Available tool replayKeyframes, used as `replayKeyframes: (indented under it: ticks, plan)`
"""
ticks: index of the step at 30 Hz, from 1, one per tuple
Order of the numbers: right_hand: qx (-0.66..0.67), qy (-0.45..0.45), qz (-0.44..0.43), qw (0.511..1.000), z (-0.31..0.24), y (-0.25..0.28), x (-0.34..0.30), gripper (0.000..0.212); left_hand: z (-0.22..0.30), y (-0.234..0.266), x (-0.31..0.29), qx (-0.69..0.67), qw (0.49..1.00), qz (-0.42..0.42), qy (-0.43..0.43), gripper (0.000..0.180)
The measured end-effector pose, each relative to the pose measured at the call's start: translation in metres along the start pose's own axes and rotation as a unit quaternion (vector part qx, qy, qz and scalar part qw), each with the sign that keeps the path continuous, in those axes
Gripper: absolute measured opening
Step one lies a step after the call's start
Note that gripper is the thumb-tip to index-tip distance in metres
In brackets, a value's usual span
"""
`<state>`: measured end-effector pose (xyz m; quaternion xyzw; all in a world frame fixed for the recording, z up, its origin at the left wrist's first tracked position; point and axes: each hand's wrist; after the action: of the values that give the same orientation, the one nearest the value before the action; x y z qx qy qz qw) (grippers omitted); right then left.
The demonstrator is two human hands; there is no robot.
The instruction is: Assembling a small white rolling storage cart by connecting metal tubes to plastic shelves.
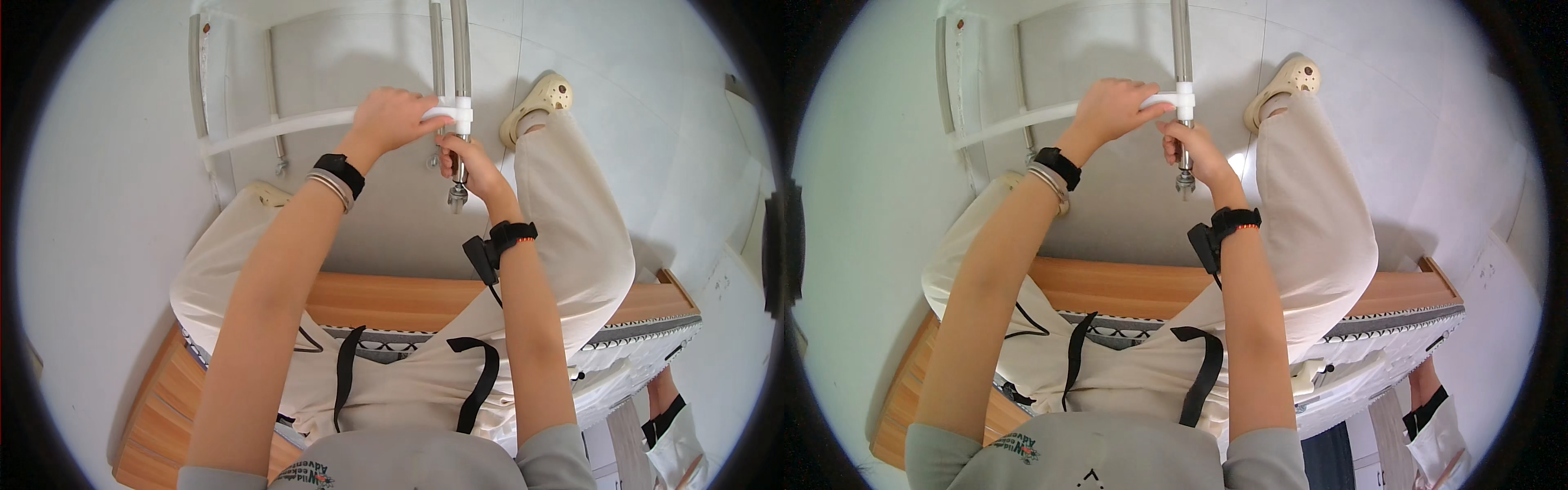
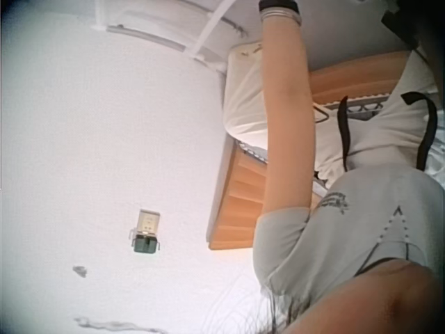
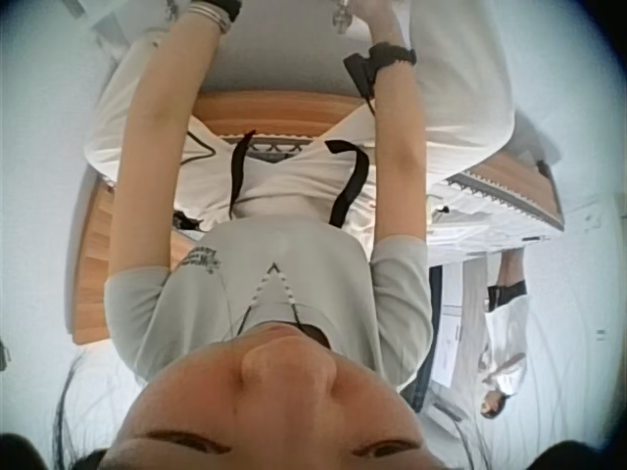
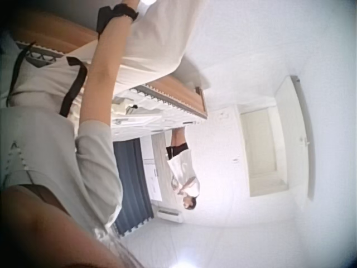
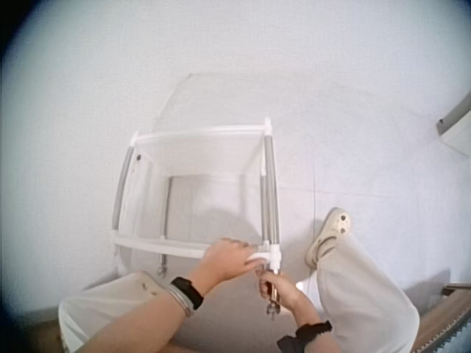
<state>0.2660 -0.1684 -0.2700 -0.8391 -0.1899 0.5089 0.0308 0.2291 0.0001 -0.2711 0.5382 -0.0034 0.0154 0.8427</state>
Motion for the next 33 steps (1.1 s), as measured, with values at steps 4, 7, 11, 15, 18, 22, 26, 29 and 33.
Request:
replayKeyframes:
  ticks: [4,7,11,15,18,22,26,29,33]
  plan:
    - [-0.027,-0.062,-0.121,0.99,-0.001,0.015,0.007,0.031,0.0,0.0,0.002,0.001,1.0,0.005,-0.018,0.047]
    - [-0.036,-0.071,-0.147,0.986,0.002,0.018,0.009,0.033,0.0,0.001,0.002,0.003,1.0,0.003,-0.02,0.047]
    - [-0.038,-0.072,-0.145,0.986,0.004,0.017,0.008,0.033,-0.001,0.001,0.002,0.003,1.0,-0.001,-0.022,0.047]
    - [-0.003,-0.075,-0.127,0.989,0.006,0.013,0.005,0.035,-0.002,-0.001,0.003,-0.003,1.0,0.007,-0.015,0.047]
    - [-0.013,-0.063,-0.09,0.994,0.004,0.013,0.006,0.036,0.0,0.0,0.005,-0.016,1.0,0.013,-0.018,0.047]
    - [-0.013,-0.075,-0.114,0.991,0.002,0.011,0.005,0.034,-0.002,-0.002,0.003,-0.018,1.0,0.021,-0.012,0.048]
    - [-0.032,-0.036,-0.038,0.998,0.008,0.002,0.002,0.034,0.001,0.004,0.004,-0.039,0.998,-0.007,0.04,0.051]
    - [-0.022,-0.021,-0.018,0.999,0.009,0.003,0.002,0.032,0.004,0.011,0.012,-0.043,0.985,-0.117,0.117,0.048]
    - [-0.027,-0.027,0.008,0.999,0.011,0.004,0.001,0.032,0.021,0.008,0.025,-0.124,0.961,-0.098,0.225,0.05]
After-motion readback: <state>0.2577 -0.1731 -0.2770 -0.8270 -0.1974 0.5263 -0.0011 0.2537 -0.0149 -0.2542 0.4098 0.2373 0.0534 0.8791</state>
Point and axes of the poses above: each hand's wrist, its own x-axis towards the middle knuckle, its own y-axis out of the back of the hand, z = x × y, and after that the axes turned 8 degrees about z, right-handed
